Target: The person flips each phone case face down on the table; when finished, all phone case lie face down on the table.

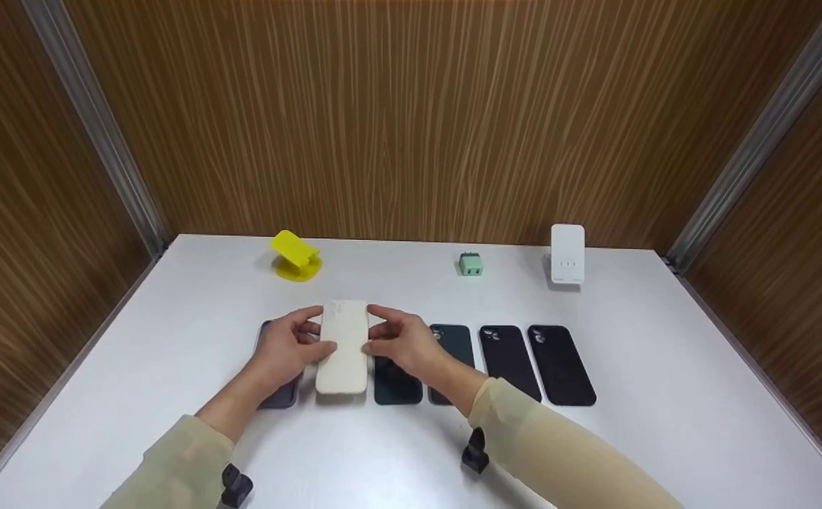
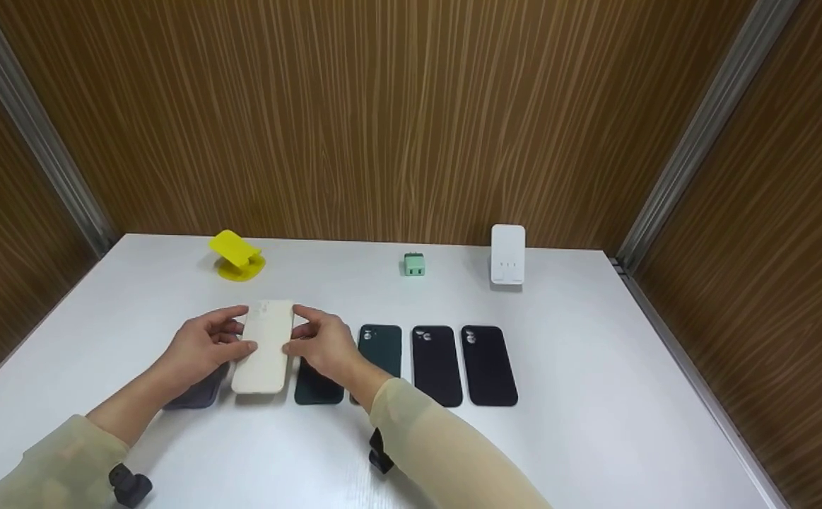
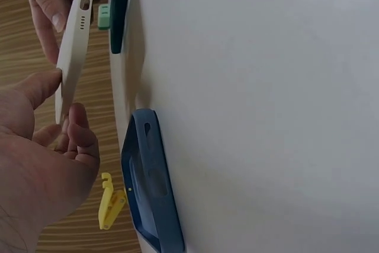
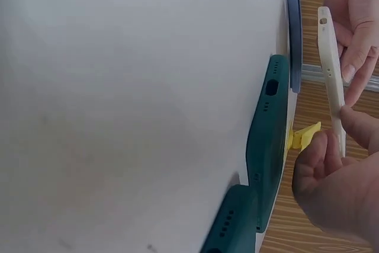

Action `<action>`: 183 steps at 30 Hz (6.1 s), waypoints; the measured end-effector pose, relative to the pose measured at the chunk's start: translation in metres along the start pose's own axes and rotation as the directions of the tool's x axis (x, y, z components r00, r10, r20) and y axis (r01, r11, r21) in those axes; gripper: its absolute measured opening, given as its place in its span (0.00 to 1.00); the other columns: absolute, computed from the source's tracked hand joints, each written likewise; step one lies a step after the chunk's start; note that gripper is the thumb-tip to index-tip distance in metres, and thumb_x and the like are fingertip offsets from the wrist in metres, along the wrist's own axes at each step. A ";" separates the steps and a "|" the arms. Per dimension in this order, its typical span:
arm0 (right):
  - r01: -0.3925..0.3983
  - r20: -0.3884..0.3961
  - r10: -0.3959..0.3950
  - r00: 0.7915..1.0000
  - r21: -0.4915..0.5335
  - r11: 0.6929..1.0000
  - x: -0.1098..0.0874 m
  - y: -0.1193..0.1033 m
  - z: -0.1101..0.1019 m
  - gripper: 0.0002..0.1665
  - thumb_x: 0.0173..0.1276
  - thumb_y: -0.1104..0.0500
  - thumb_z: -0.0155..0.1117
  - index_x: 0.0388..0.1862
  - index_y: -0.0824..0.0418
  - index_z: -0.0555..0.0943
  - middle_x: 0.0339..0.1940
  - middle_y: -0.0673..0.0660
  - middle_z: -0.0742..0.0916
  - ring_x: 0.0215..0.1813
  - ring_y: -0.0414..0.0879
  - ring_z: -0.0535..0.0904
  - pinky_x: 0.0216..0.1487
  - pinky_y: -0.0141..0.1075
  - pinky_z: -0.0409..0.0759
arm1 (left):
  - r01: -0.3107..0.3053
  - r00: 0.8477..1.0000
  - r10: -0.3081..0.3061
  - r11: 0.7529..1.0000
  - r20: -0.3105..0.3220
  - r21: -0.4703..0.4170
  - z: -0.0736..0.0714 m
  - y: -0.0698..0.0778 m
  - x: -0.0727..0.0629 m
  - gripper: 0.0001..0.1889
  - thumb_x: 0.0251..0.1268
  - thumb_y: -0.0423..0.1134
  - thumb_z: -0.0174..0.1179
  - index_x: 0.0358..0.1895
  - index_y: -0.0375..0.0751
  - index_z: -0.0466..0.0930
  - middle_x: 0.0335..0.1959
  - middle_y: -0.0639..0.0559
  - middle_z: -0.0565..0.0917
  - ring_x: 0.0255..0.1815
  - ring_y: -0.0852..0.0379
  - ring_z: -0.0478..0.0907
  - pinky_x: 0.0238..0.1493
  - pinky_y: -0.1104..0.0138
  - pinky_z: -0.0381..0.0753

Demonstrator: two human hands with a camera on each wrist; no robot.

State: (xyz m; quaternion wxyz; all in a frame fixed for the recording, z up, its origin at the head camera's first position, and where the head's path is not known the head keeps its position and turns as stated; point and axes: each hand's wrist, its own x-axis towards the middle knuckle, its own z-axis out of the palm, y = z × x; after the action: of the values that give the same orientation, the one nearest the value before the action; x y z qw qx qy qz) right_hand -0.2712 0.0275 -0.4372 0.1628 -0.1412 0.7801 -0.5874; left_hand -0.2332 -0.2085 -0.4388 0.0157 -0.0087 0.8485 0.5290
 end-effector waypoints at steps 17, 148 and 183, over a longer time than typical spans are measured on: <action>0.050 0.070 -0.034 0.997 -0.245 0.968 0.003 0.007 0.009 0.47 0.66 0.66 0.79 0.82 0.61 0.69 0.47 0.50 0.87 0.47 0.44 0.82 0.49 0.36 0.84 | 0.001 1.000 -0.001 1.000 0.022 -0.015 0.003 -0.019 -0.001 0.36 0.68 0.33 0.73 0.78 0.34 0.70 0.55 0.42 0.81 0.50 0.51 0.79 0.48 0.67 0.81; 0.119 0.126 -0.064 0.990 -0.502 0.857 0.033 -0.002 0.097 0.32 0.67 0.52 0.81 0.69 0.54 0.84 0.64 0.51 0.87 0.71 0.46 0.78 0.73 0.37 0.72 | 0.169 0.982 -0.167 0.985 -0.084 0.023 -0.064 -0.063 -0.015 0.31 0.70 0.30 0.68 0.75 0.34 0.72 0.66 0.35 0.79 0.57 0.48 0.76 0.48 0.70 0.79; 0.257 0.184 -0.192 0.964 -0.469 0.845 0.035 -0.003 0.098 0.33 0.63 0.62 0.82 0.68 0.56 0.84 0.55 0.47 0.91 0.55 0.40 0.82 0.59 0.32 0.79 | 0.126 0.989 -0.140 0.965 -0.047 -0.230 -0.061 -0.038 -0.012 0.33 0.70 0.29 0.68 0.78 0.35 0.70 0.64 0.35 0.78 0.47 0.58 0.82 0.45 0.71 0.84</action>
State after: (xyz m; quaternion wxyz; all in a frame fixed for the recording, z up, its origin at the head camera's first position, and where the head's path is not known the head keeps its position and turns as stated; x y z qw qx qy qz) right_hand -0.2614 -0.0727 -0.4627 0.1023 -0.3061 0.8687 -0.3758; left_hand -0.2209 -0.2803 -0.4460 0.0235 -0.0841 0.7803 0.6193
